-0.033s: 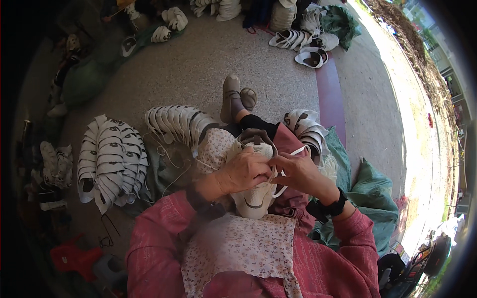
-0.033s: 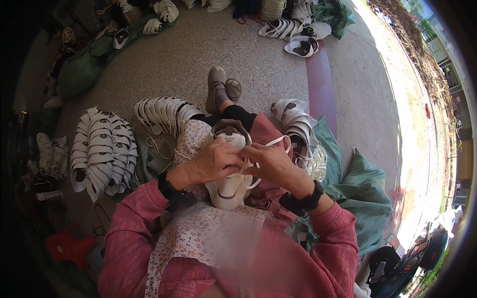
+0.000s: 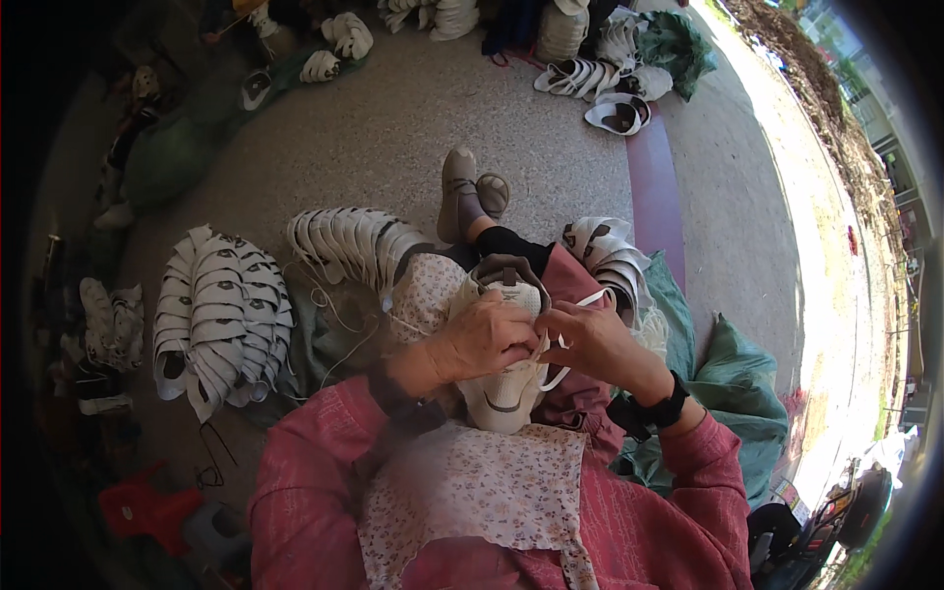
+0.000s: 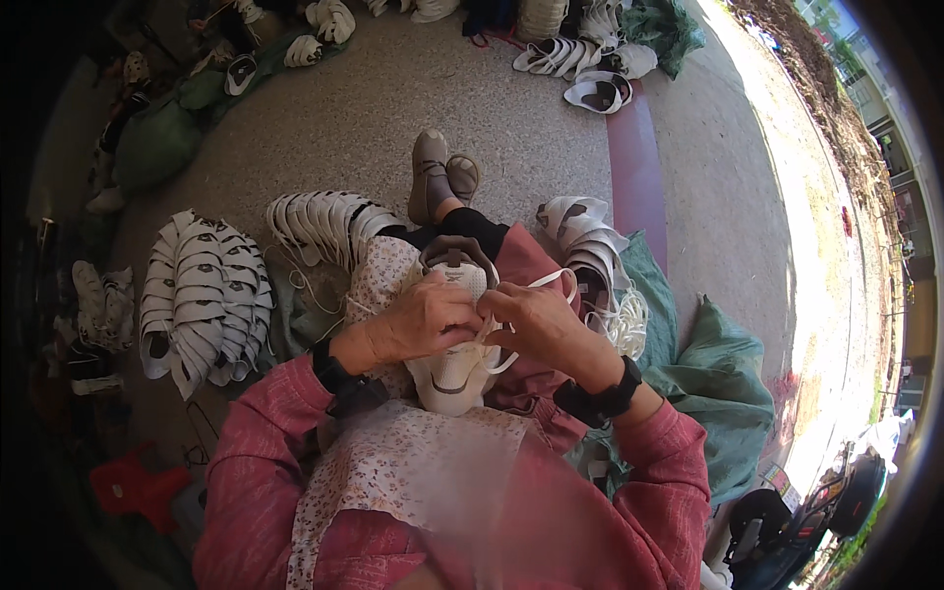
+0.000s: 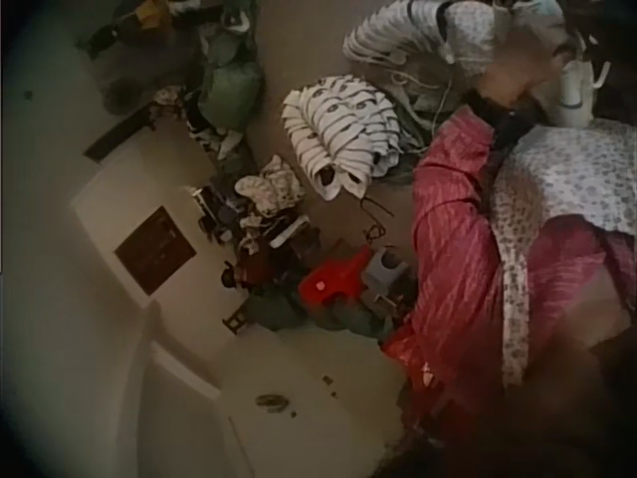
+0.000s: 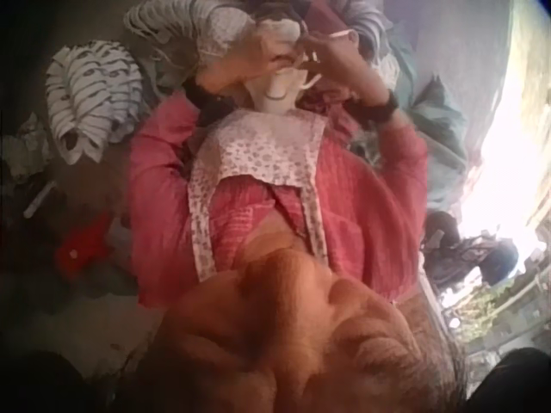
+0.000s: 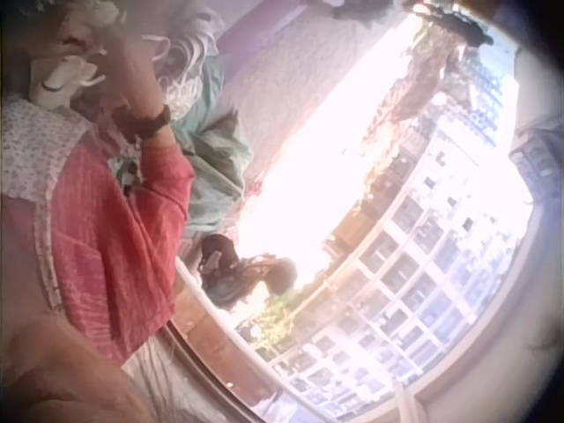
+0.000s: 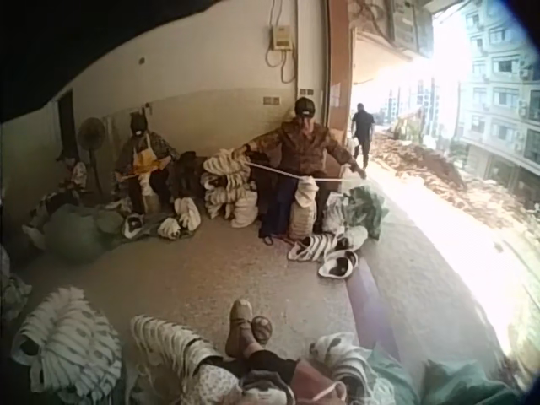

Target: The person sits on the floor and threads a white shoelace through the eyelets of a white sneaker. They pull the lace through the holes and adjust the tension repeatedly to secure the lacing pattern.

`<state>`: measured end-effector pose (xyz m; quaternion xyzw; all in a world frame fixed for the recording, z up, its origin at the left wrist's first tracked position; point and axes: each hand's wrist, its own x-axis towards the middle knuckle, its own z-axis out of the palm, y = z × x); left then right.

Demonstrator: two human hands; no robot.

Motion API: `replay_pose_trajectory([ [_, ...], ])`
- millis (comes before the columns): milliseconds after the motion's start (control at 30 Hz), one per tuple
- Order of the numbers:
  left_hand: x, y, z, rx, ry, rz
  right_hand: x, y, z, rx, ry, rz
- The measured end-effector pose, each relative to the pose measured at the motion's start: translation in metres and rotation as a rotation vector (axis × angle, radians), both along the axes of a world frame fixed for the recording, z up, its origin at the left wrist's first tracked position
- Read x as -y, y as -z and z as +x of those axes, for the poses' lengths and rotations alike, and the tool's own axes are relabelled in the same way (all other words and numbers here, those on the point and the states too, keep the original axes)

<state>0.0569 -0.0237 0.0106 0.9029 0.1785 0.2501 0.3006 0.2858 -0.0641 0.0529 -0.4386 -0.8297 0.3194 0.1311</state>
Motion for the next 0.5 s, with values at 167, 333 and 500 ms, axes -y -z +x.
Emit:
replay_pose_trajectory([
  [167,-0.005,0.007,-0.001,-0.033,0.016,-0.074,-0.003,0.006,0.004,-0.084,-0.029,0.094],
  [333,-0.008,0.009,0.0,-0.009,0.012,-0.073,-0.006,0.025,0.007,-0.218,-0.028,0.074],
  [500,-0.002,0.007,0.002,0.086,-0.077,-0.001,-0.018,0.024,0.005,-0.222,-0.124,0.027],
])
